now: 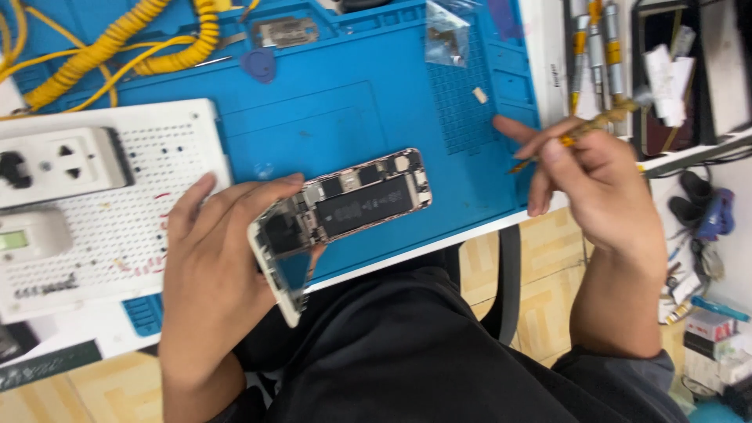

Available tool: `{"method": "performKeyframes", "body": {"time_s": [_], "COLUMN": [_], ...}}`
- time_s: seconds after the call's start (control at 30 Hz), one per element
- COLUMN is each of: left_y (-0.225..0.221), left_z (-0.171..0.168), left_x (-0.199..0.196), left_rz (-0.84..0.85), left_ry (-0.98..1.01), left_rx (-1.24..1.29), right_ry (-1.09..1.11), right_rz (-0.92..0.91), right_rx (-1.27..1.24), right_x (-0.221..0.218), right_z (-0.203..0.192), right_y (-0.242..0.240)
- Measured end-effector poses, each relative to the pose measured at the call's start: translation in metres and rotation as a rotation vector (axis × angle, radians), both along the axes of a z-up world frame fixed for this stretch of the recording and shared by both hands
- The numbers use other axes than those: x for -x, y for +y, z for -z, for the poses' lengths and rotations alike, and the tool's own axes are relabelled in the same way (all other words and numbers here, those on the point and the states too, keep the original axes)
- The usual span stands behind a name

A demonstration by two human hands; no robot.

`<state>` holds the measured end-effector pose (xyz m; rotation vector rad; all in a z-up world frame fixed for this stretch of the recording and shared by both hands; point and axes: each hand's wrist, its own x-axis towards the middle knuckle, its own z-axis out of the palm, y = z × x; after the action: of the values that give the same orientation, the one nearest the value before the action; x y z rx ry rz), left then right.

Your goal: Disassembling a smartphone to remove the screen, involving the removal of internal screws and prying components apart.

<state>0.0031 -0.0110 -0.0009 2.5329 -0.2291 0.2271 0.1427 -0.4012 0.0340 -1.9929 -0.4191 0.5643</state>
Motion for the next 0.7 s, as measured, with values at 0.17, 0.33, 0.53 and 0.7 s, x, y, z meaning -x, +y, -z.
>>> {"method": "performKeyframes", "body": {"time_s": [0.17,0.33,0.53,0.7], "left_y": [0.007,0.007,0.009,0.01], "left_z": [0.002,0.0,-0.001,-0.003], "left_x": [0.003,0.001,0.002,0.002], "left_rz": [0.035,0.065,0.074,0.071], "left_ry": [-0.022,-0.047,-0.024,-0.019], "left_rx": [-0.027,0.031,0.045,0.083], "right_ry": [-0.191,-0.097,-0.555,-0.625], "right_rz": [0.113,0.33,0.029,0.028], "right_rx": [-0.243,-0.456,-0.48,-0.453], "right_x": [0.039,0.074,0.082,0.078], "right_z": [0.016,0.024,0.041,0.042], "right_y": [0.012,0.121,0.193,0.196]}}
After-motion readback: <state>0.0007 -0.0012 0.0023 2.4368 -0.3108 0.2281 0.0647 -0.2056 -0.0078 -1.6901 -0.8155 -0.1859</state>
